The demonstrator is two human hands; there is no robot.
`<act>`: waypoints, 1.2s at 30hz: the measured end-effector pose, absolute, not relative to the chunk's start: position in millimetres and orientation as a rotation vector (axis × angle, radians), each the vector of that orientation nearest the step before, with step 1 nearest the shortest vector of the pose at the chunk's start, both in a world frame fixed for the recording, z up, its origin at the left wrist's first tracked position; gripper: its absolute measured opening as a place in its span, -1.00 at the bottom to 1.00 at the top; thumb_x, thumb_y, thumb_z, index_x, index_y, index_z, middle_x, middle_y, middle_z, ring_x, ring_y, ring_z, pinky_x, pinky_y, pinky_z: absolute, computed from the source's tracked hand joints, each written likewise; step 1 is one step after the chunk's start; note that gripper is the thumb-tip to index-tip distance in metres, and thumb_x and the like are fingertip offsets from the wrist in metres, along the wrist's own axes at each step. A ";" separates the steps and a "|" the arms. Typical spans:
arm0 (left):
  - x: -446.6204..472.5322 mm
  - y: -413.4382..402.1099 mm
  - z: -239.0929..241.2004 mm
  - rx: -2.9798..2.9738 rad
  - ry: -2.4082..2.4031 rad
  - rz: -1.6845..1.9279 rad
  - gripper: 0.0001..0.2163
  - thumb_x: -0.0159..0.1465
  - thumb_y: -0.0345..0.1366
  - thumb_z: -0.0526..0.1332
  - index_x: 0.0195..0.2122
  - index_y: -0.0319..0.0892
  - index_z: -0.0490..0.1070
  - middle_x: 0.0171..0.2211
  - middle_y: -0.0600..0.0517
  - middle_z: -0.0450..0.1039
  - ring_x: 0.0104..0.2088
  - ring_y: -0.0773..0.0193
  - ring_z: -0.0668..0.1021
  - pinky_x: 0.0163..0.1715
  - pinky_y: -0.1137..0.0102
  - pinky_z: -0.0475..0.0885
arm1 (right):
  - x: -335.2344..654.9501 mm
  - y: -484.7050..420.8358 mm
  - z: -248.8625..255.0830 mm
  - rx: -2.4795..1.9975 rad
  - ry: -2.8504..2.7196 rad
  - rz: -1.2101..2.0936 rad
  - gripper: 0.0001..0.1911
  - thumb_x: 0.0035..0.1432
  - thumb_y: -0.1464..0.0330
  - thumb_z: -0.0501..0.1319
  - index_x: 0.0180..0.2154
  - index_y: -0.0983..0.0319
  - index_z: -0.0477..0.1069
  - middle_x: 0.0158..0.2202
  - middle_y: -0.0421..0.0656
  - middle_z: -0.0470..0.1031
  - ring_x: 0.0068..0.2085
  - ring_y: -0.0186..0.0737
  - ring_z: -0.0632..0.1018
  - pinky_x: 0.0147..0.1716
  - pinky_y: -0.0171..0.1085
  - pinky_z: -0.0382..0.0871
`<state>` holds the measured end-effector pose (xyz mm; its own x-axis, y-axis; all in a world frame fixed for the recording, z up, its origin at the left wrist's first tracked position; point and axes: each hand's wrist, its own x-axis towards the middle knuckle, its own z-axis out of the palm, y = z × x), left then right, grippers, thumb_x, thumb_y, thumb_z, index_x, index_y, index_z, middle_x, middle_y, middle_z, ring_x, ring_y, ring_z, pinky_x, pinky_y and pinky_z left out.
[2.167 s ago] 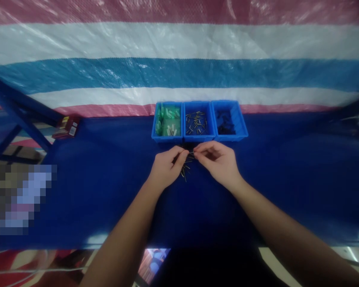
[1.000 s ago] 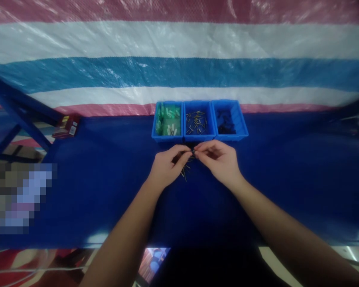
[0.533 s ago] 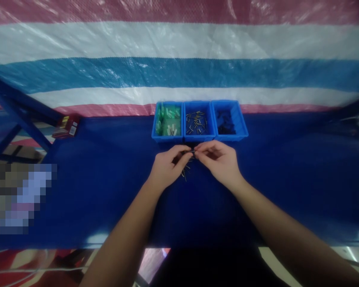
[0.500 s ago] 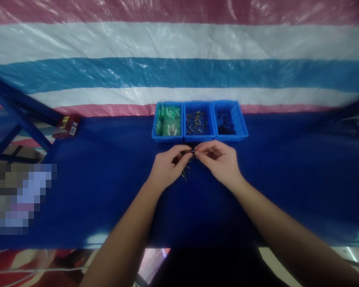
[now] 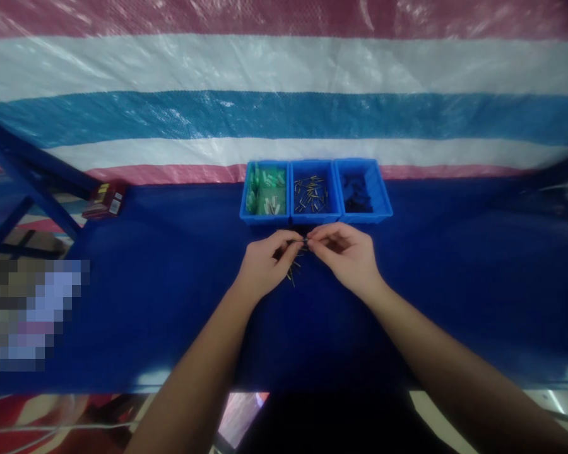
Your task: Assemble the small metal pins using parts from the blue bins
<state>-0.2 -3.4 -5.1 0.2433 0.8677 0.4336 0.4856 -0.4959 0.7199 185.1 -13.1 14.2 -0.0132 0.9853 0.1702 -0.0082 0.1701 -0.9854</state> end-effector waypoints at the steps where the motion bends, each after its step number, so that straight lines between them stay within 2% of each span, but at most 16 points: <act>1: -0.4 -3.2 -4.8 2.086 1.233 1.151 -0.89 0.37 -0.26 0.26 -0.16 -0.12 0.56 -0.53 0.17 0.48 -0.57 0.45 0.47 -0.49 0.54 0.39 | 184.9 -13.3 14.1 -1.068 -1.297 1.096 -0.93 0.09 0.41 0.41 -0.36 0.19 0.54 -0.28 -0.15 0.64 -0.25 -0.22 0.65 -0.24 -0.20 0.58; 5: -1.8 -2.3 -3.3 2.131 1.209 1.122 -0.81 0.40 -0.23 0.21 -0.29 -0.16 0.55 -0.48 0.12 0.54 -0.52 0.43 0.52 -0.48 0.52 0.38 | 183.8 -14.8 14.6 -1.061 -1.314 1.102 -0.93 0.09 0.42 0.41 -0.35 0.20 0.54 -0.27 -0.14 0.63 -0.24 -0.22 0.65 -0.20 -0.19 0.58; 10: 0.4 -3.1 -4.4 2.079 1.213 1.163 -0.85 0.35 -0.24 0.29 -0.11 -0.13 0.55 -0.54 0.18 0.48 -0.58 0.46 0.47 -0.48 0.55 0.40 | 184.2 -14.4 15.3 -1.065 -1.287 1.101 -0.93 0.09 0.41 0.41 -0.36 0.20 0.54 -0.28 -0.14 0.63 -0.25 -0.23 0.65 -0.23 -0.20 0.58; 12: 0.5 -3.3 -4.7 2.078 1.216 1.160 -0.87 0.35 -0.26 0.28 -0.12 -0.12 0.55 -0.57 0.19 0.45 -0.60 0.47 0.44 -0.49 0.55 0.39 | 184.3 -14.2 15.1 -1.067 -1.294 1.102 -0.93 0.09 0.41 0.41 -0.36 0.19 0.54 -0.28 -0.15 0.63 -0.26 -0.22 0.65 -0.23 -0.20 0.58; 18: -2.0 -2.7 -4.1 2.115 1.202 1.117 -0.83 0.40 -0.21 0.22 -0.26 -0.16 0.55 -0.45 0.10 0.56 -0.51 0.42 0.52 -0.47 0.52 0.39 | 183.5 -15.0 15.2 -1.081 -1.320 1.097 -0.90 0.09 0.35 0.42 -0.36 0.18 0.53 -0.26 -0.14 0.64 -0.23 -0.20 0.65 -0.20 -0.16 0.60; 23: 0.6 -3.3 -5.2 2.076 1.211 1.176 -0.85 0.35 -0.22 0.29 -0.11 -0.12 0.55 -0.55 0.17 0.48 -0.58 0.45 0.46 -0.47 0.54 0.41 | 184.5 -14.5 15.6 -1.086 -1.307 1.096 -0.90 0.10 0.34 0.41 -0.36 0.18 0.53 -0.27 -0.14 0.64 -0.24 -0.21 0.65 -0.21 -0.17 0.60; 30: -1.5 -3.0 -4.6 2.104 1.201 1.125 -0.85 0.39 -0.24 0.24 -0.26 -0.16 0.54 -0.47 0.12 0.53 -0.52 0.45 0.50 -0.49 0.54 0.36 | 182.5 -16.2 15.0 -1.053 -1.323 1.097 -0.91 0.10 0.37 0.42 -0.35 0.19 0.53 -0.27 -0.13 0.63 -0.23 -0.20 0.65 -0.19 -0.16 0.59; 34: -0.5 -3.1 -5.4 2.091 1.202 1.154 -0.86 0.35 -0.24 0.29 -0.12 -0.13 0.53 -0.55 0.18 0.47 -0.58 0.46 0.47 -0.49 0.55 0.39 | 182.9 -15.6 16.3 -1.087 -1.318 1.081 -0.91 0.11 0.34 0.41 -0.36 0.18 0.53 -0.27 -0.14 0.64 -0.24 -0.20 0.65 -0.22 -0.16 0.60; 36: 0.2 -3.2 -5.8 2.088 1.194 1.157 -0.87 0.35 -0.26 0.28 -0.11 -0.13 0.52 -0.58 0.20 0.42 -0.61 0.47 0.43 -0.50 0.56 0.38 | 183.3 -15.3 16.3 -1.088 -1.320 1.078 -0.91 0.12 0.34 0.40 -0.36 0.18 0.53 -0.28 -0.14 0.64 -0.25 -0.21 0.65 -0.23 -0.17 0.59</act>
<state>0.2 -3.2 -5.8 0.2665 0.8589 0.4374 0.4643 -0.5121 0.7226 183.3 -15.3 16.3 -0.0204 0.9843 0.1754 0.0250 0.1759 -0.9841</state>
